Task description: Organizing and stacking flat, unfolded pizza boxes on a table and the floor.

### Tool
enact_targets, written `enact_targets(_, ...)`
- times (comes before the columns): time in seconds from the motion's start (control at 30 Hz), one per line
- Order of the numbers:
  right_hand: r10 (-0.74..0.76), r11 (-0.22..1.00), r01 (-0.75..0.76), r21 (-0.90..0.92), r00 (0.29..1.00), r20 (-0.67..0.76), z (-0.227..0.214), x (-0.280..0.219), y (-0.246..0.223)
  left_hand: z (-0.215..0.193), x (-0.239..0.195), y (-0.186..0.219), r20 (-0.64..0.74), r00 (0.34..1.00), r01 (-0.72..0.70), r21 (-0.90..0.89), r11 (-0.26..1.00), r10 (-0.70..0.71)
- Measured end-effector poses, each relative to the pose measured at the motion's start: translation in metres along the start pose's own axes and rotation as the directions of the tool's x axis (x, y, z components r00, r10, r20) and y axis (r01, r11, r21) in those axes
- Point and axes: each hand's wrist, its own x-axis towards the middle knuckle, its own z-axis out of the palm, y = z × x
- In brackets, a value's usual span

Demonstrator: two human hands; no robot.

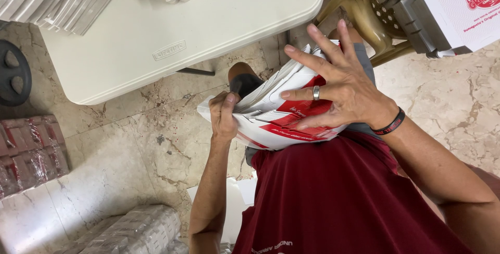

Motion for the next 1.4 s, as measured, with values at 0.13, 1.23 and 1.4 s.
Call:
enact_targets(0.13, 0.012, 1.000, -0.012, -0.002, 1.000, 0.012, -0.003, 0.002, 0.000, 0.000, 0.001, 0.000, 0.005, 1.000, 0.011, 0.016, 1.000, -0.011)
enact_targets(1.23, -0.002, 0.999, -0.001, 0.040, 0.997, 0.077, -0.005, 0.012, -0.005, 0.003, 0.003, 0.004, 0.015, 1.000, -0.026, -0.020, 0.999, 0.027)
enact_targets(1.4, 0.006, 0.999, -0.010, 0.045, 0.996, 0.094, -0.007, 0.013, -0.006, 0.003, 0.003, 0.004, 0.019, 0.999, -0.035, -0.004, 0.999, 0.035)
